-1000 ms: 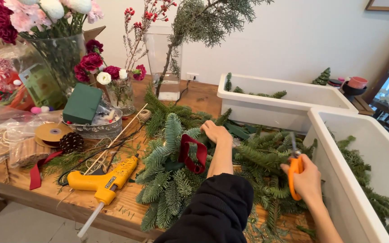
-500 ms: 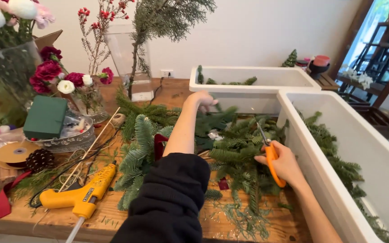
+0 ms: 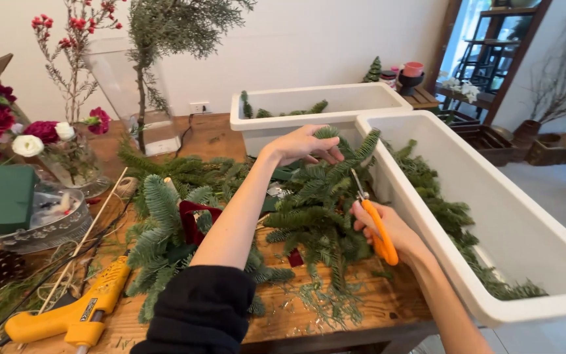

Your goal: The person assembles a small Christmas tree by attaching pine branches to a central stick. They use orange shears to trim the branches and a yellow hot glue gun to secure them in place. A red ribbon is also added as a decorative element.

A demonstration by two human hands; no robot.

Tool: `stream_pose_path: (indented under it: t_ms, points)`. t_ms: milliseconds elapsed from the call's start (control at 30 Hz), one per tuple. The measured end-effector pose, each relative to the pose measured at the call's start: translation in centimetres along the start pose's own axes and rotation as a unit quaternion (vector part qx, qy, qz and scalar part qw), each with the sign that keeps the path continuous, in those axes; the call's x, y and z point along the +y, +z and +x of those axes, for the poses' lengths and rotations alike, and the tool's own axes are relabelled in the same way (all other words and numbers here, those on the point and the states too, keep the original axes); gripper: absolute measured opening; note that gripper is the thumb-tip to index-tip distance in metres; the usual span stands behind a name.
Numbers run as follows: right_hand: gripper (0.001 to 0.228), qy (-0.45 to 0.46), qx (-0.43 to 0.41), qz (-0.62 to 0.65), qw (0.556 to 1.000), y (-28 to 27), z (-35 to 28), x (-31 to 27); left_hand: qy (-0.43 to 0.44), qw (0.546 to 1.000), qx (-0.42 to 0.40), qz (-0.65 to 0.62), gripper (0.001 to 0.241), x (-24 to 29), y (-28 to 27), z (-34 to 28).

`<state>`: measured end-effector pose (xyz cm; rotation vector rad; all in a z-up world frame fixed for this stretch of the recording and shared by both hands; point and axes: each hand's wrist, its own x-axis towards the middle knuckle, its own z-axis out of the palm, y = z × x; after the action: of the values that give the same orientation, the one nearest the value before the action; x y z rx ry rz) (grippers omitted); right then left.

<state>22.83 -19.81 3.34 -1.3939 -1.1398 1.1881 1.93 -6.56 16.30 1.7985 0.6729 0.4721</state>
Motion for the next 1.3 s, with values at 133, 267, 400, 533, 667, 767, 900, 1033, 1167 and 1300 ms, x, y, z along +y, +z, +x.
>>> stream_pose_path:
  t_ms: [133,267,400,533,667,767,900,1033,1167,1300]
  points:
    - [0.070,0.050,-0.069,0.007,0.996,-0.1,-2.8,-0.9,0.001,0.999,-0.016,0.041,0.078,1.5,2.1,-1.6]
    - [0.073,0.031,-0.101,0.022,0.994,-0.1,-5.5,-0.8,0.020,0.990,-0.038,0.131,0.029,1.6,3.3,-2.9]
    - [0.071,0.021,-0.094,0.056,0.994,-0.1,-6.4,0.2,0.026,0.987,-0.050,0.148,0.021,1.6,4.9,-4.2]
    - [0.065,0.034,-0.068,0.077,0.994,0.1,-6.3,1.6,0.042,0.987,-0.047,0.150,0.019,-0.1,6.5,-4.4]
    - [0.077,0.031,-0.085,0.125,0.988,0.7,-7.5,2.2,0.036,0.982,0.064,0.177,0.062,-3.0,8.8,-5.0]
    - [0.082,0.034,-0.098,0.176,0.979,0.6,-8.2,2.2,-0.011,0.984,0.110,0.141,0.090,-3.9,10.2,-7.0]
    - [0.087,0.039,-0.135,0.219,0.966,0.8,-8.3,2.2,-0.026,0.985,0.152,0.079,0.083,-4.0,10.9,-8.7]
    - [0.096,0.066,-0.159,0.217,0.961,0.9,-8.9,1.5,-0.021,0.983,0.157,0.092,0.082,-1.7,11.2,-11.3]
    - [0.100,0.116,-0.163,0.221,0.955,1.6,-8.7,1.9,-0.023,0.981,0.156,0.116,0.079,-2.0,10.8,-11.7]
    - [0.099,0.133,-0.144,0.134,0.971,1.7,-6.7,3.0,-0.035,0.976,0.180,0.117,0.080,-2.9,10.1,-11.8]
